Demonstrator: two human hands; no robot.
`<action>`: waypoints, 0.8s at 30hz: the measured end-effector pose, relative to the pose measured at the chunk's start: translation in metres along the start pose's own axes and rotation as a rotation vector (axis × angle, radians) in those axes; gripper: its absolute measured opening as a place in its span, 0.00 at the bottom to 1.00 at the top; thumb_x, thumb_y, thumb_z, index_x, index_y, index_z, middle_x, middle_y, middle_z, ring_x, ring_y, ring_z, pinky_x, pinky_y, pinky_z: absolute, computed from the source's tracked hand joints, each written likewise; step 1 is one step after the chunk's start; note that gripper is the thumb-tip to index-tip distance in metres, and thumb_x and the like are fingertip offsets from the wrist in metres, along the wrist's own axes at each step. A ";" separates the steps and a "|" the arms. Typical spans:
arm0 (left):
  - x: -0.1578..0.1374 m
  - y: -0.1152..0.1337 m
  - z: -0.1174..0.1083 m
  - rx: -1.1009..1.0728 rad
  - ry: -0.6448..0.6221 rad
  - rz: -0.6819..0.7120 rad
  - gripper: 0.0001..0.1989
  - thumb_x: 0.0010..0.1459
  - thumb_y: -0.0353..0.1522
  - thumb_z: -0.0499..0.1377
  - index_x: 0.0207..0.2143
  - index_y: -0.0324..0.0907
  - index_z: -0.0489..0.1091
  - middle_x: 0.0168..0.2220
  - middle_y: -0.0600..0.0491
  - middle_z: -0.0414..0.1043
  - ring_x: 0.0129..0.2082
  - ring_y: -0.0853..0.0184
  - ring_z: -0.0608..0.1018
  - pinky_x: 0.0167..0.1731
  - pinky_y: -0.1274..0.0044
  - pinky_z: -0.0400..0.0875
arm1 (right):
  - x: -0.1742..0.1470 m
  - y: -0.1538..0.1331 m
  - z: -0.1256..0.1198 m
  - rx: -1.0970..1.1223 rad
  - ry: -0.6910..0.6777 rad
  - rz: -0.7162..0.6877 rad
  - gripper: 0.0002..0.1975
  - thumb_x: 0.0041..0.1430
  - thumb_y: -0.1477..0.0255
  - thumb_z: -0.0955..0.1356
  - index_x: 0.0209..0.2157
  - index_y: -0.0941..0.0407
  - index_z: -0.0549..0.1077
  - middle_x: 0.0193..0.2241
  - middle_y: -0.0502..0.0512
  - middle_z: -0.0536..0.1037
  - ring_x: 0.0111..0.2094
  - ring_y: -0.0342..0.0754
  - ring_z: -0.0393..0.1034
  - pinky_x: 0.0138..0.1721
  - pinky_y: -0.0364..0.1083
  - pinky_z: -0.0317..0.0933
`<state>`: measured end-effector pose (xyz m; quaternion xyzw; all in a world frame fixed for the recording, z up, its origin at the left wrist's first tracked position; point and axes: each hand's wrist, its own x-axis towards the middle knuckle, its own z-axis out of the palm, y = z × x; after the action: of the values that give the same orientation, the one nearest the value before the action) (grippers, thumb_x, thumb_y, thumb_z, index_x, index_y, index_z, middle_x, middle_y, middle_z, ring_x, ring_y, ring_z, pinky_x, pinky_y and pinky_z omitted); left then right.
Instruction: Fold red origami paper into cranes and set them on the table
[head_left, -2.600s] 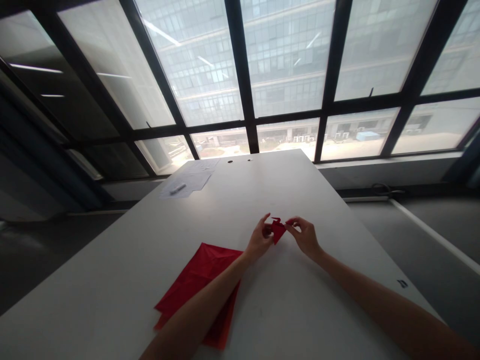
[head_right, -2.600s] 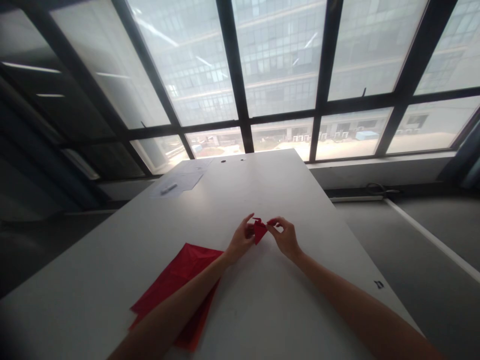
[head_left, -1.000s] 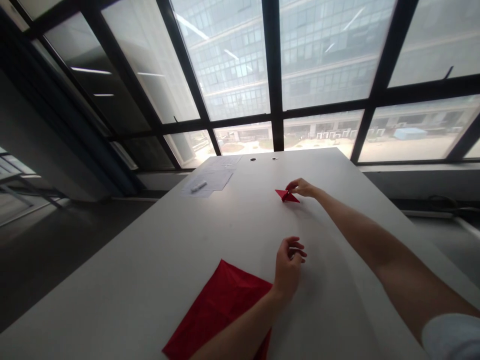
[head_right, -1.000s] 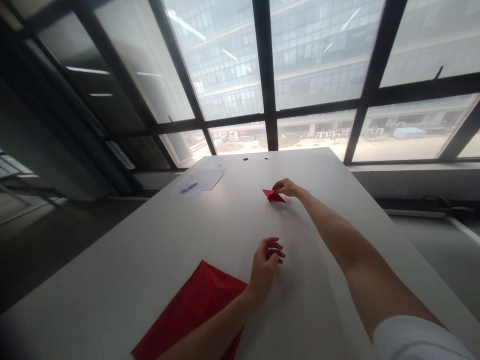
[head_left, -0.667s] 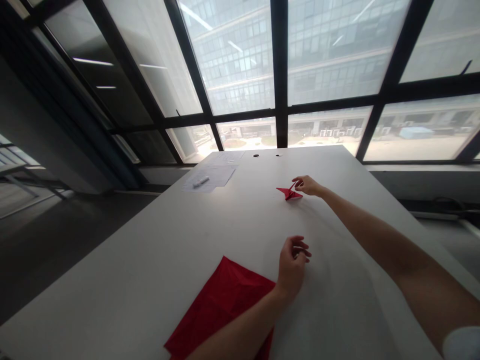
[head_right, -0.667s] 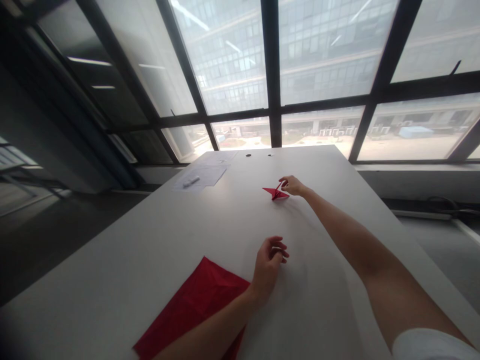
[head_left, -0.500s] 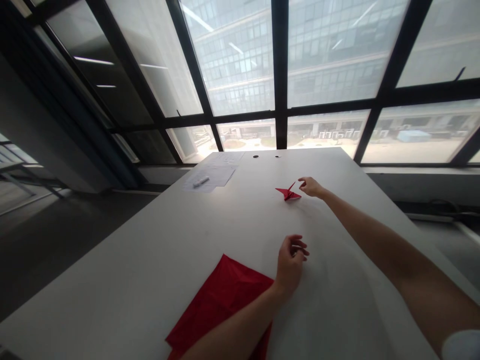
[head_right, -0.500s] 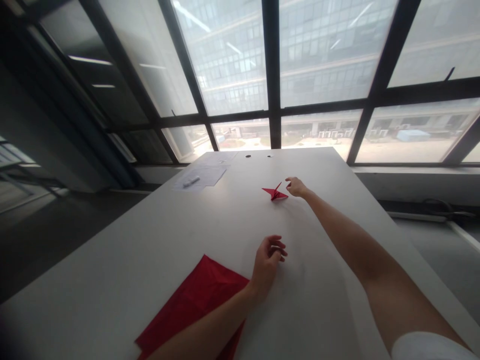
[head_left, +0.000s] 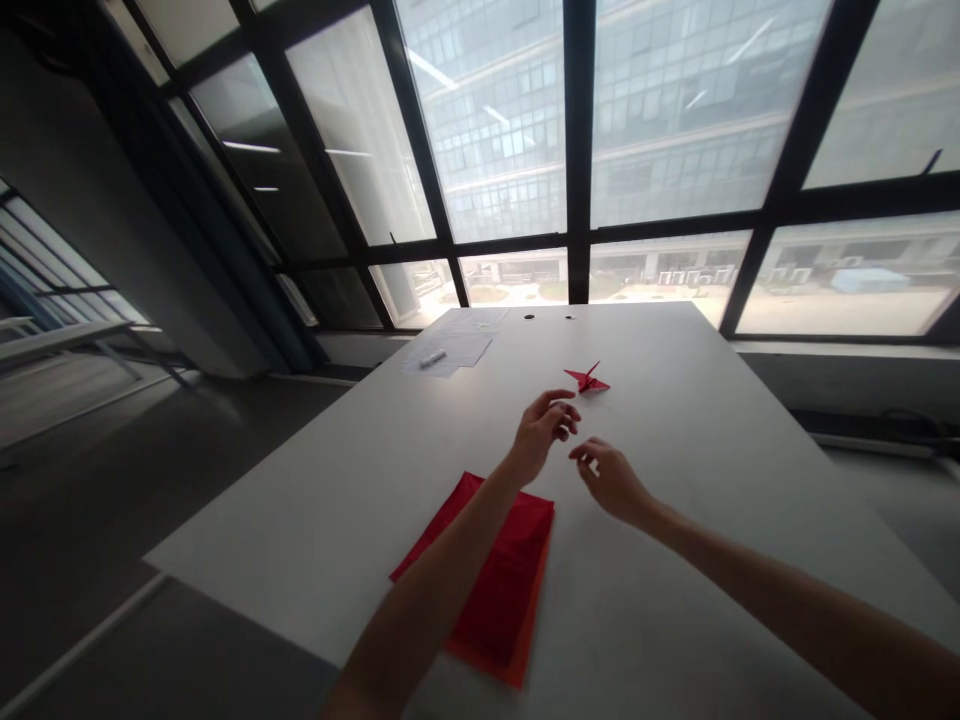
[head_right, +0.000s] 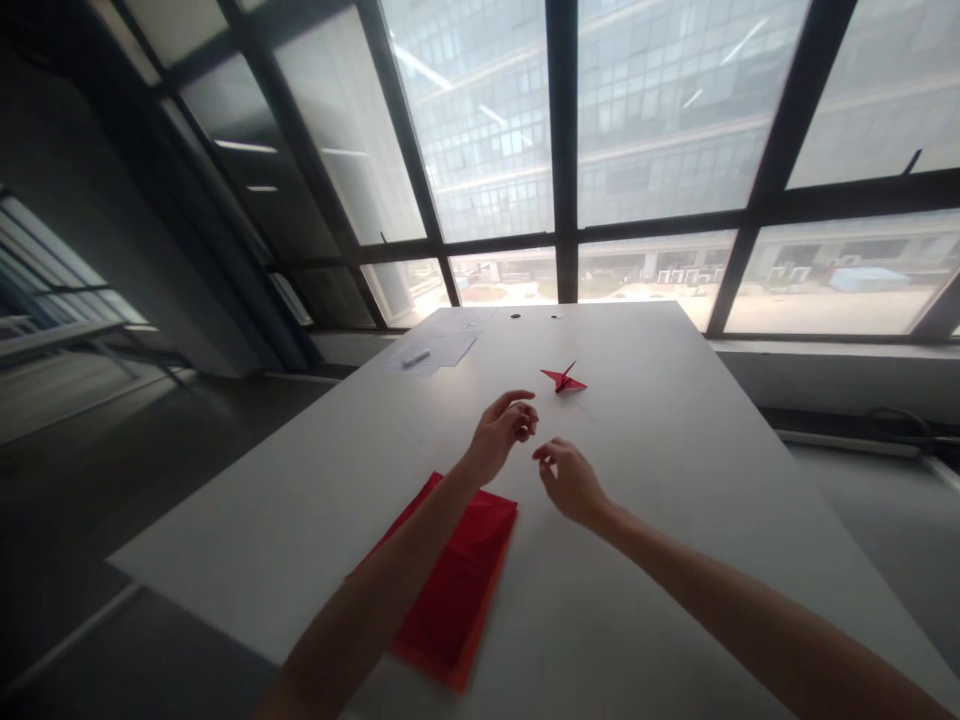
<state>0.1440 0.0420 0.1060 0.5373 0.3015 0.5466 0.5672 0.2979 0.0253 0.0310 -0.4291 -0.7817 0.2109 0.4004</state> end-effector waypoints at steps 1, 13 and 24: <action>-0.002 0.008 -0.008 0.078 0.016 0.023 0.15 0.57 0.34 0.57 0.46 0.39 0.69 0.32 0.52 0.72 0.27 0.72 0.73 0.25 0.81 0.61 | -0.015 -0.020 0.010 -0.006 -0.051 -0.036 0.12 0.58 0.78 0.63 0.38 0.54 0.77 0.38 0.57 0.77 0.39 0.50 0.71 0.43 0.48 0.64; -0.174 -0.020 -0.047 0.969 0.366 0.356 0.08 0.62 0.28 0.52 0.40 0.44 0.70 0.37 0.51 0.73 0.38 0.64 0.75 0.42 0.73 0.68 | -0.034 -0.049 0.065 -0.306 -0.181 0.165 0.22 0.50 0.69 0.73 0.48 0.56 0.73 0.47 0.68 0.75 0.51 0.61 0.66 0.49 0.56 0.58; -0.193 -0.028 -0.048 1.174 0.181 0.355 0.18 0.61 0.26 0.52 0.51 0.47 0.70 0.48 0.48 0.72 0.50 0.58 0.72 0.53 0.64 0.66 | 0.002 -0.011 0.045 0.046 0.002 0.335 0.06 0.48 0.77 0.68 0.29 0.58 0.77 0.27 0.55 0.80 0.29 0.47 0.74 0.29 0.43 0.64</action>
<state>0.0646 -0.1222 0.0210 0.7531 0.5046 0.4192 0.0496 0.2551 0.0219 0.0132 -0.5443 -0.6939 0.2921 0.3701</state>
